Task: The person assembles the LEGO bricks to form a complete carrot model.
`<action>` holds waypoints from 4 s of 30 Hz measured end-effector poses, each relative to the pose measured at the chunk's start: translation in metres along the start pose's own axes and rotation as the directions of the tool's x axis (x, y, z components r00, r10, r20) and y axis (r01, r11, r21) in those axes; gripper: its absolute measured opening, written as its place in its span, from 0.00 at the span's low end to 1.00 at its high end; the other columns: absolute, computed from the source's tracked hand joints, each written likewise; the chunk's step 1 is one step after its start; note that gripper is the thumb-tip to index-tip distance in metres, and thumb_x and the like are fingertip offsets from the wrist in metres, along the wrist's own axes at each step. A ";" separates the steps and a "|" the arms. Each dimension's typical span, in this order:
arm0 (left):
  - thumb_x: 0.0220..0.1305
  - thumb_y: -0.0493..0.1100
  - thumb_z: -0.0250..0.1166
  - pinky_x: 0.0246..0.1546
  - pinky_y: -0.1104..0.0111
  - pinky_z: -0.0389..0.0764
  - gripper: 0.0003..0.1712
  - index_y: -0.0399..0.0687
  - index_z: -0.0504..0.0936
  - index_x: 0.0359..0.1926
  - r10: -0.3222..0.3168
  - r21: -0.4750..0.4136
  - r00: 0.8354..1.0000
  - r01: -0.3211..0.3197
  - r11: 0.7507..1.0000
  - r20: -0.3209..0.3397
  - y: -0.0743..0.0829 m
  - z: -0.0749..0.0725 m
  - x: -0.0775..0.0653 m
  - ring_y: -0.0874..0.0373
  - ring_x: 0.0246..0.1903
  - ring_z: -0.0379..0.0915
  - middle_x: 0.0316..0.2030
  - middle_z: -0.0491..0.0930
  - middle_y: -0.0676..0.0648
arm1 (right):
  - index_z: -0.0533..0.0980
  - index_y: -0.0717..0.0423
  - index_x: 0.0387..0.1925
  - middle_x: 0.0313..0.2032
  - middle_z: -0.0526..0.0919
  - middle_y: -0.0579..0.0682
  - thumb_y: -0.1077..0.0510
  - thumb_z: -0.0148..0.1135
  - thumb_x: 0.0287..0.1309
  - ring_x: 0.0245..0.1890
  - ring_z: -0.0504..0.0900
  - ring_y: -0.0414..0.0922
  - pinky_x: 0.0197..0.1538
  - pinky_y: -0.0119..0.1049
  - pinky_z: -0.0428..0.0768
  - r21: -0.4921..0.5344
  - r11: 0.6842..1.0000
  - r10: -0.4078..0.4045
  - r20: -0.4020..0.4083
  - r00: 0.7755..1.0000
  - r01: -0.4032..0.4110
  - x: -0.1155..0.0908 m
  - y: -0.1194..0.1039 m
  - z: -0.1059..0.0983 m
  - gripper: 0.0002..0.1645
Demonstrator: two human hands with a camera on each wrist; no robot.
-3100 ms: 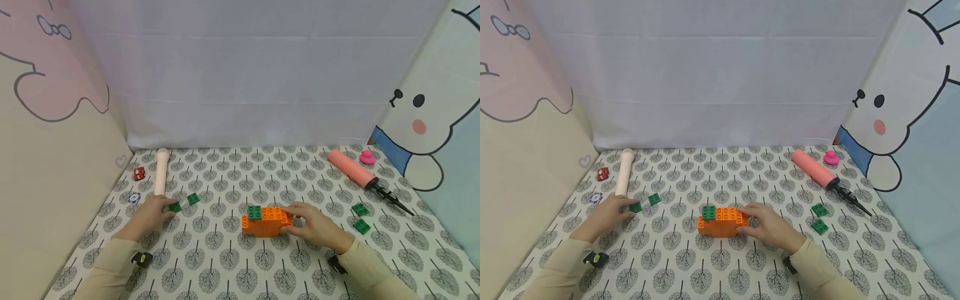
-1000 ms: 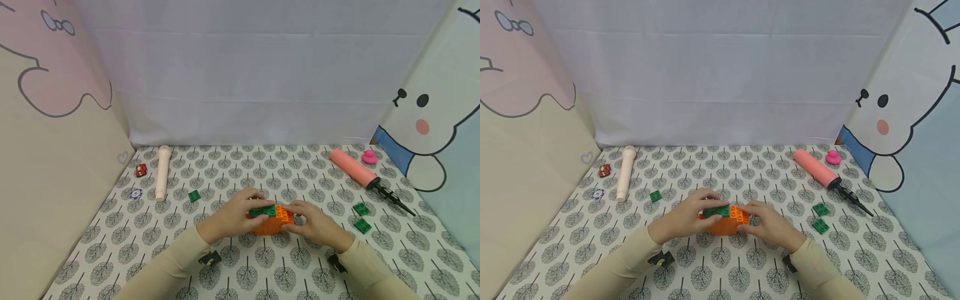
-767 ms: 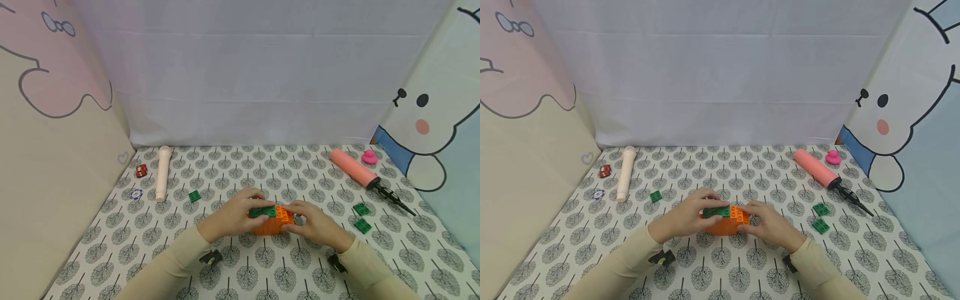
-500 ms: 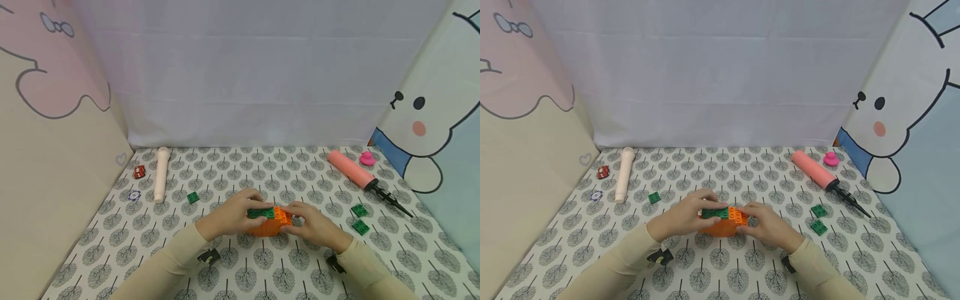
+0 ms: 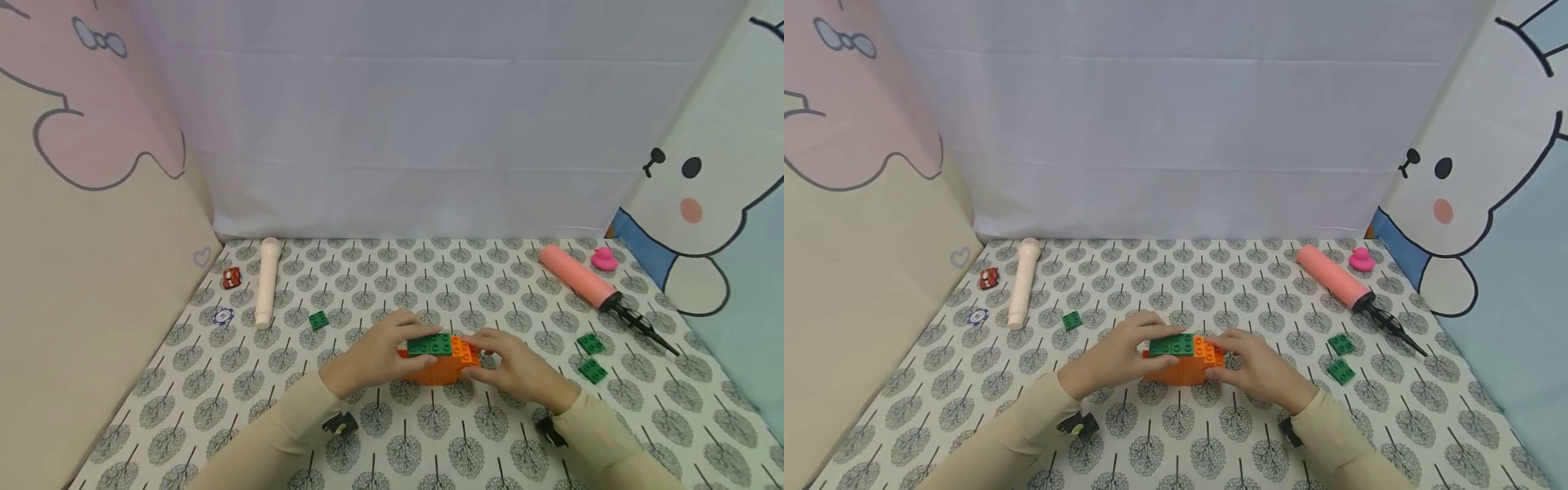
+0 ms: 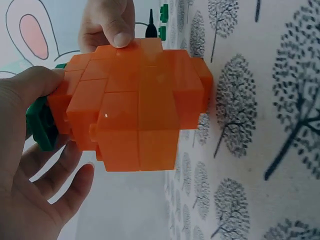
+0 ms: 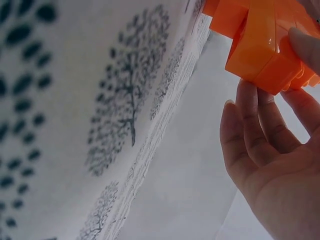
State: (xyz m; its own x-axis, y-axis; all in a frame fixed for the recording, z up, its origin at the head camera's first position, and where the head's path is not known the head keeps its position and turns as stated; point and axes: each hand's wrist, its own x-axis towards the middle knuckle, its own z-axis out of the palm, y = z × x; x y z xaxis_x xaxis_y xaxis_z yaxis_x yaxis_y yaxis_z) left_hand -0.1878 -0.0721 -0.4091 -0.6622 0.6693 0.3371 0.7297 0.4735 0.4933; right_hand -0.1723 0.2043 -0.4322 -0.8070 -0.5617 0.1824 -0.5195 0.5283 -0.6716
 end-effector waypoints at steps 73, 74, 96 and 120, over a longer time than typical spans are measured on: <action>0.59 0.55 0.72 0.42 0.59 0.81 0.23 0.54 0.83 0.53 -0.192 -0.215 0.981 0.196 0.957 0.038 -0.010 0.005 -0.007 0.65 0.37 0.72 0.37 0.79 0.63 | 0.80 0.52 0.59 0.54 0.79 0.44 0.63 0.69 0.60 0.51 0.77 0.41 0.51 0.39 0.80 -0.127 0.952 -0.289 -0.076 0.954 0.278 0.005 -0.010 -0.029 0.25; 0.59 0.55 0.72 0.42 0.59 0.81 0.23 0.54 0.83 0.53 -0.190 -0.217 0.981 0.194 0.957 0.039 -0.010 0.005 -0.007 0.65 0.37 0.72 0.37 0.79 0.63 | 0.80 0.52 0.59 0.54 0.79 0.44 0.63 0.69 0.59 0.51 0.77 0.41 0.51 0.39 0.80 -0.126 0.948 -0.301 -0.073 0.951 0.291 0.006 -0.010 -0.029 0.25; 0.57 0.53 0.74 0.44 0.68 0.79 0.21 0.54 0.84 0.50 -0.175 -0.192 0.984 0.177 0.965 0.028 -0.010 0.005 -0.006 0.66 0.39 0.73 0.36 0.79 0.64 | 0.82 0.57 0.55 0.51 0.79 0.46 0.65 0.73 0.52 0.45 0.77 0.38 0.43 0.32 0.80 -0.145 0.920 -0.372 -0.031 0.928 0.365 0.014 -0.013 -0.029 0.25; 0.58 0.56 0.72 0.48 0.65 0.79 0.25 0.53 0.83 0.54 -0.197 -0.170 0.979 0.202 0.964 0.047 -0.011 0.006 -0.006 0.66 0.42 0.73 0.41 0.81 0.62 | 0.73 0.59 0.64 0.63 0.71 0.69 0.49 0.70 0.59 0.61 0.68 0.71 0.57 0.73 0.67 -0.379 0.893 0.253 -0.021 0.967 -0.242 -0.060 0.083 -0.097 0.35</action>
State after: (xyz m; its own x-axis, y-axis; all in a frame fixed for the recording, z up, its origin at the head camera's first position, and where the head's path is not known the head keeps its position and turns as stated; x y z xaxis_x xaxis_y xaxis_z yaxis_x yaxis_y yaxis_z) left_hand -0.1909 -0.0778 -0.4213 -0.7841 0.5890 0.1957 0.5411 0.4942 0.6804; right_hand -0.1938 0.3435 -0.4291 -0.9180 -0.3960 0.0212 -0.3749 0.8492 -0.3719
